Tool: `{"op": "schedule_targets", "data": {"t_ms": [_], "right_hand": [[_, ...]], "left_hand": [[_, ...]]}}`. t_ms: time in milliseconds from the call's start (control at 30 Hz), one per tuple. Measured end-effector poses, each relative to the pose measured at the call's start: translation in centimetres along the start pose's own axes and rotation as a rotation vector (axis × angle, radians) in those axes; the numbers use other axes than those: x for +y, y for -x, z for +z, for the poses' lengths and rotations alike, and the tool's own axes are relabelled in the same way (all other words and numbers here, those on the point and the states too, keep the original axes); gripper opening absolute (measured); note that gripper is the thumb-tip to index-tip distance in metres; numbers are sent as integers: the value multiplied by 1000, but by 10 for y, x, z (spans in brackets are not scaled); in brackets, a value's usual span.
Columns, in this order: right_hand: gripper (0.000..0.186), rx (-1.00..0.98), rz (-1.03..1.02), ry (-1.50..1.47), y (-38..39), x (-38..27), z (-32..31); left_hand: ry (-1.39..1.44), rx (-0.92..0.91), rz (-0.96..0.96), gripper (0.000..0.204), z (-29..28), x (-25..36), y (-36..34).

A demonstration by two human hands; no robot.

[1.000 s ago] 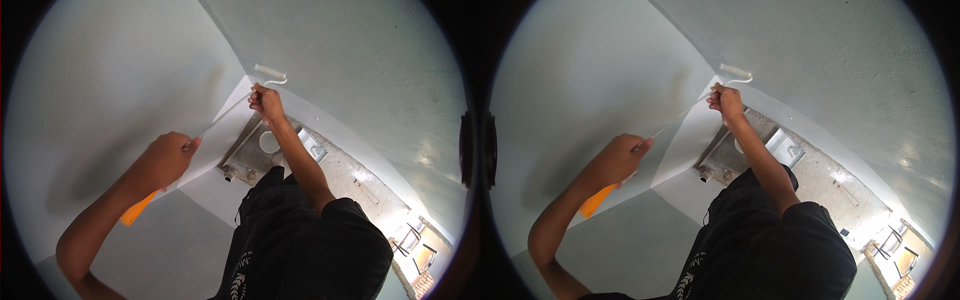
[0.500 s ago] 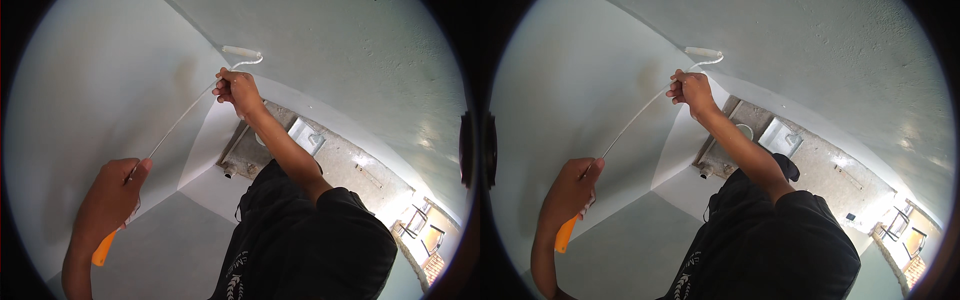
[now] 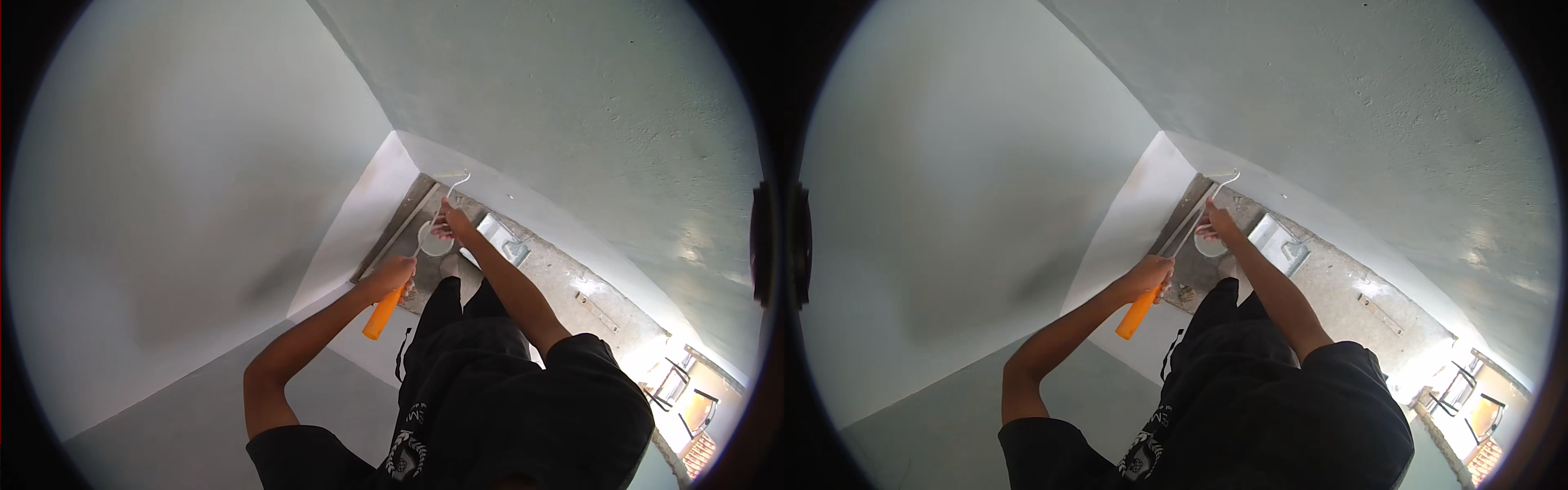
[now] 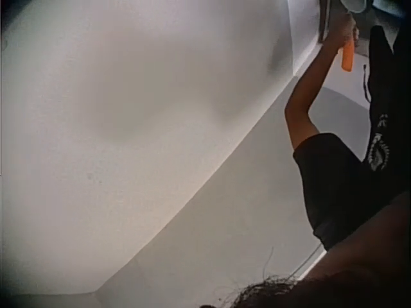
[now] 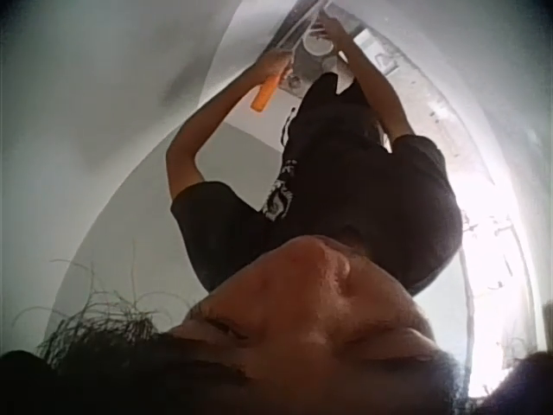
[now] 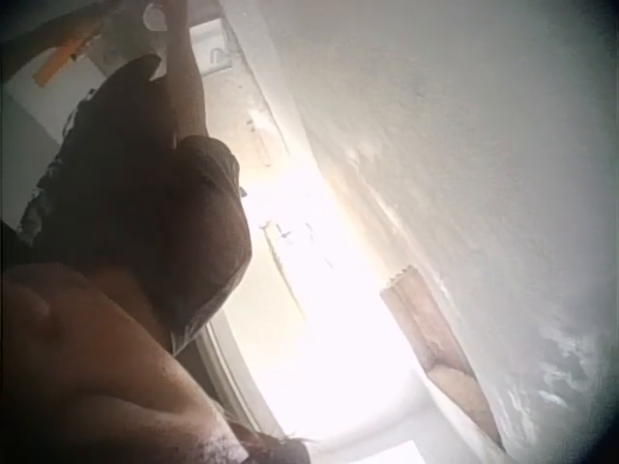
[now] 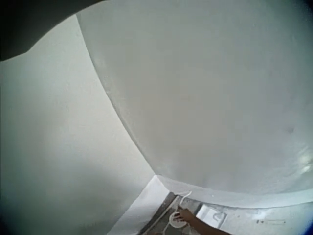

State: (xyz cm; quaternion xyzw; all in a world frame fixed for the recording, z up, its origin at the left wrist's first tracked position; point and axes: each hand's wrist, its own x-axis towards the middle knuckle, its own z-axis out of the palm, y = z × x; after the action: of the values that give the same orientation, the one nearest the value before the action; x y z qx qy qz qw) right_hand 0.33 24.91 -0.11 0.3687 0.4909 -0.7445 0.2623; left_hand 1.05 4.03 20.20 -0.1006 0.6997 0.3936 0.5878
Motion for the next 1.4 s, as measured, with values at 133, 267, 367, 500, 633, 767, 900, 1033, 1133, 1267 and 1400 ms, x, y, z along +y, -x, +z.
{"op": "schedule_targets", "data": {"t_ms": [133,267,367,500,633,767,900,1033,1133,1267,1400], "right_hand": [[75,-280,127,411,105,71,-33],[67,-543,330,57,199,102,-55],[64,-328,525,140,208,108,-75],[55,-79,453,379,154,125,-121],[50,-36,322,822,107,175,-163],[47,82,201,982,92,227,-191],[43,136,-34,1071,57,270,-194],[40,142,55,1094,17,281,-191],[39,117,-23,1128,-9,276,-184],[33,60,-120,1179,-68,266,-179],[36,-13,-119,1329,-140,259,-180]], "left_hand": [[389,38,-10,30,60,-52,-39],[688,113,111,32,121,-96,-122],[966,294,114,33,173,-115,-201],[680,449,-2,32,235,-136,-290],[735,492,-90,37,299,-158,-340],[952,354,29,36,338,-193,-369],[811,296,12,39,335,-240,-404],[807,446,24,47,308,-297,-417],[712,454,-79,41,276,-344,-403],[736,474,-94,39,246,-380,-383],[810,464,-140,36,235,-395,-375]]}}
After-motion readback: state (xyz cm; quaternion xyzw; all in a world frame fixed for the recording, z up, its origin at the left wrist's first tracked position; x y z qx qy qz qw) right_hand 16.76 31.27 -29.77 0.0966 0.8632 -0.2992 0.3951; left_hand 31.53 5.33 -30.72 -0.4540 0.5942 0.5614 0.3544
